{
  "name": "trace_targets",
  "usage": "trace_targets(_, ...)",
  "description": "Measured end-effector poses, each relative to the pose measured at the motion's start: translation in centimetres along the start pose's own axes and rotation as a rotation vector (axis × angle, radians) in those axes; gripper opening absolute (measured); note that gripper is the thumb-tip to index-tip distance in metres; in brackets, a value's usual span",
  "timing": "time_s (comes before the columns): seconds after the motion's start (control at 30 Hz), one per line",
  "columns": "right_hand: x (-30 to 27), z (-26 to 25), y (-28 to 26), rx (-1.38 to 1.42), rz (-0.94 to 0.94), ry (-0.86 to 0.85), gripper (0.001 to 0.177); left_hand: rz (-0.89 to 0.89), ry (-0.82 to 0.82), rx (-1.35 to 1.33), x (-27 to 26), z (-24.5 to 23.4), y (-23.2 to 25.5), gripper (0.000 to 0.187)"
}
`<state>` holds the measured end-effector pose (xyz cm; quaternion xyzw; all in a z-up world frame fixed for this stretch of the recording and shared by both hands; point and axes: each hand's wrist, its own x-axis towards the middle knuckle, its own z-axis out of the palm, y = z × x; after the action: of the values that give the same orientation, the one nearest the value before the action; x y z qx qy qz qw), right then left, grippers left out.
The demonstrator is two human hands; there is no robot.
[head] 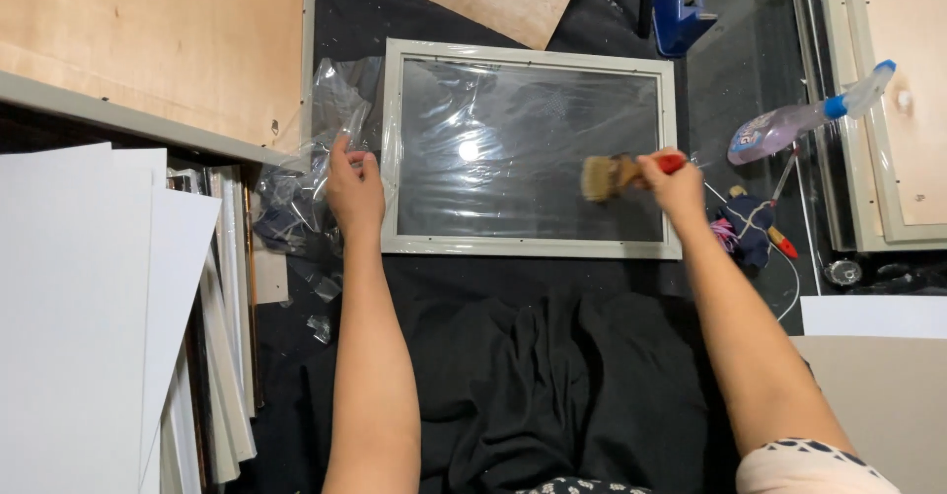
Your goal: Cleaning the glass of a picture frame using a cloth and brush before installing the wooden backing board.
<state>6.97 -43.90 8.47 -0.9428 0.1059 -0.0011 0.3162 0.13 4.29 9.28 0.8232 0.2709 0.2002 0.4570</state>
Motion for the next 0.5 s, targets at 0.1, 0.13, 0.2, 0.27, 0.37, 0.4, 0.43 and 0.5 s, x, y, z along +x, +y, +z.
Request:
trace_targets(0.1,1.2,-5.0,1.7,-0.313,-0.117,0.204,0.023,-0.016,-0.074,0.041,-0.1,0.0,0.6,0.044)
trace_targets(0.13,1.8,-6.0,2.1,-0.466,-0.226,0.282,0.023,-0.015,-0.097,0.061,0.0,0.0,1.2,0.044)
trace_targets(0.2,2.4,-4.0,1.8,-0.506,-0.244,0.281,0.022,-0.019,-0.113,0.061,0.2,0.5,1.3,0.044)
trace_targets(0.27,1.9,-0.9,-0.6,-0.541,-0.266,0.276,0.021,-0.025,-0.123,0.064,0.3,0.7,1.2,0.043)
trace_targets(0.37,-0.5,5.5,-7.3,-0.438,-0.288,0.177,0.022,-0.046,-0.148,0.079,0.7,0.8,1.0,0.044)
trace_targets(0.4,-1.2,7.9,-9.7,-0.420,-0.344,0.156,0.018,-0.050,-0.155,0.062,0.8,0.9,0.9,0.044)
trace_targets(0.43,-2.1,10.4,-12.0,-0.402,-0.397,0.135,0.017,-0.054,-0.164,0.048,0.9,0.9,0.8,0.044)
trace_targets(0.5,-4.2,13.9,-17.7,-0.249,-0.422,0.079,0.016,-0.049,-0.167,0.059,1.1,0.8,1.1,0.044)
